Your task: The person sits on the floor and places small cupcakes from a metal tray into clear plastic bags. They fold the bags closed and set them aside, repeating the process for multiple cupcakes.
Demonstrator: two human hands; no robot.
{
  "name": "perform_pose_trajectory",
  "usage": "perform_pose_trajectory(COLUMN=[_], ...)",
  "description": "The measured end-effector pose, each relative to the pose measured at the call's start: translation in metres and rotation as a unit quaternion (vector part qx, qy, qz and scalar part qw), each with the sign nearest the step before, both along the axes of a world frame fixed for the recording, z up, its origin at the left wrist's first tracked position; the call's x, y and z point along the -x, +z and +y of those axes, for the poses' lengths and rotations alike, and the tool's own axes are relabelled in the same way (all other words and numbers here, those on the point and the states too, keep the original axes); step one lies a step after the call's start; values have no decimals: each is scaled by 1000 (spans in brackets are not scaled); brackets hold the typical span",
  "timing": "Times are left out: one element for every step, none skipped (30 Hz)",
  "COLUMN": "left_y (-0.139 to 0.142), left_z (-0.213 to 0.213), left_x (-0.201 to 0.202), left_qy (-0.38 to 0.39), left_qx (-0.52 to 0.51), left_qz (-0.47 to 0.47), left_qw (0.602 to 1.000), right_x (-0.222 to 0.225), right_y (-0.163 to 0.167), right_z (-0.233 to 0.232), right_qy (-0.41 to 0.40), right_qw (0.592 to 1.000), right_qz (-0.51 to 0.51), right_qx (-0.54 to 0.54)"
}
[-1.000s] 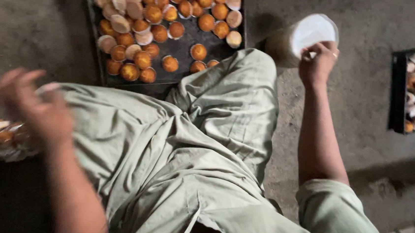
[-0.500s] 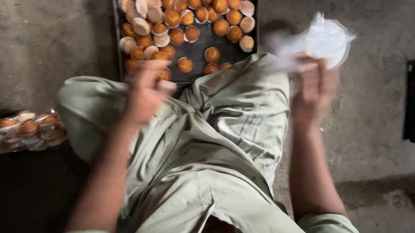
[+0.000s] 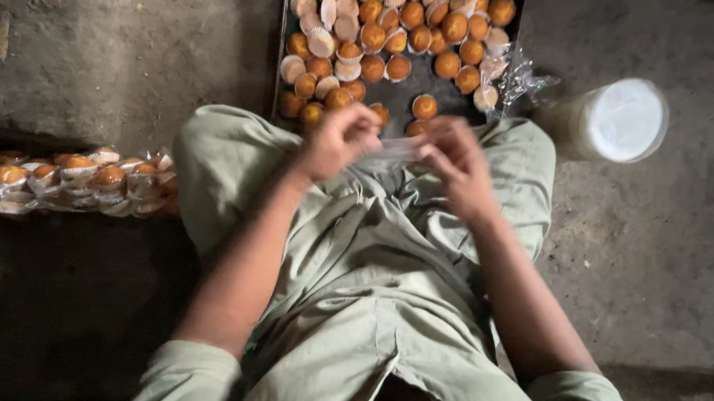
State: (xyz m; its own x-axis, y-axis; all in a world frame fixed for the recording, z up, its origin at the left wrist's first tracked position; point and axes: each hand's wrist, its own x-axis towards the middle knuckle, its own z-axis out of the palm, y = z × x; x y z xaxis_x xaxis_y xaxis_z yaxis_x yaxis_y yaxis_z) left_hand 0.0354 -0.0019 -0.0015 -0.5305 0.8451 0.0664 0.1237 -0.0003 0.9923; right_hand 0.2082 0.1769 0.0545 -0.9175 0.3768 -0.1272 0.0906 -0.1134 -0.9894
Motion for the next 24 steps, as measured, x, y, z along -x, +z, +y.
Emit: perform_pose_trajectory(left_y=[-6,-11,-17,-23,-29,-35,-41,-47,-53,-60,-67,-73,-79,-83,-86,-85,-82,-76,-67,-56,-43,-30,-19,-9], left_z=[3,7,11,15,18,21,24,26,27,30,34,39,44,50,56,61,64,67,68,65,66,65,62,59], left_x=[-5,-14,-18,-21,-25,-29,-32,-36,-40,-44,-47,-47,-46,-44,-41,-38,-36,-36,-34,-32,-35,-35,-33,-30], left_qy=[-21,-43,-66,-56,-47,-37,-100,-158,-214,-218,-222,-225,-233,-241,-247,-207,-169,-130,-107,-83,42,164,149,130], left_qx=[61,122,183,213,242,270,324,379,432,446,461,475,494,512,528,533,536,539,533,530,389,232,169,104], left_qz=[18,36,53,122,189,256,278,298,316,289,262,235,207,180,153,151,146,142,160,178,256,327,386,440], left_qw=[998,991,979,968,951,928,899,862,818,819,818,818,811,805,798,807,814,820,824,825,884,901,895,883], right_x=[5,10,20,28,39,48,51,53,56,60,64,69,71,74,77,77,75,73,71,68,63,56,53,48], right_y=[-8,-15,-25,-33,-39,-43,-46,-48,-51,-54,-56,-58,-61,-63,-65,-68,-71,-73,-74,-73,-70,-66,-62,-58], right_z=[-4,-2,3,11,30,52,71,88,99,108,115,120,121,121,119,115,109,105,100,91,81,71,56,42], right_qy=[32,41,49,56,27,0,-64,-126,-119,-114,-110,-104,-94,-84,-97,-109,-120,-94,-67,-38,35,106,147,187], right_qw=[999,997,990,978,949,864,850,831,830,827,824,820,815,809,808,804,797,818,839,858,862,860,881,898], right_qz=[0,-62,-125,-189,-120,-42,-94,-143,-179,-213,-246,-279,-314,-349,-294,-240,-188,-181,-171,-161,-117,-70,-76,-82], right_qx=[23,-6,-36,-63,-291,-502,-514,-522,-515,-508,-499,-490,-477,-465,-500,-532,-561,-537,-513,-486,-492,-494,-443,-389])
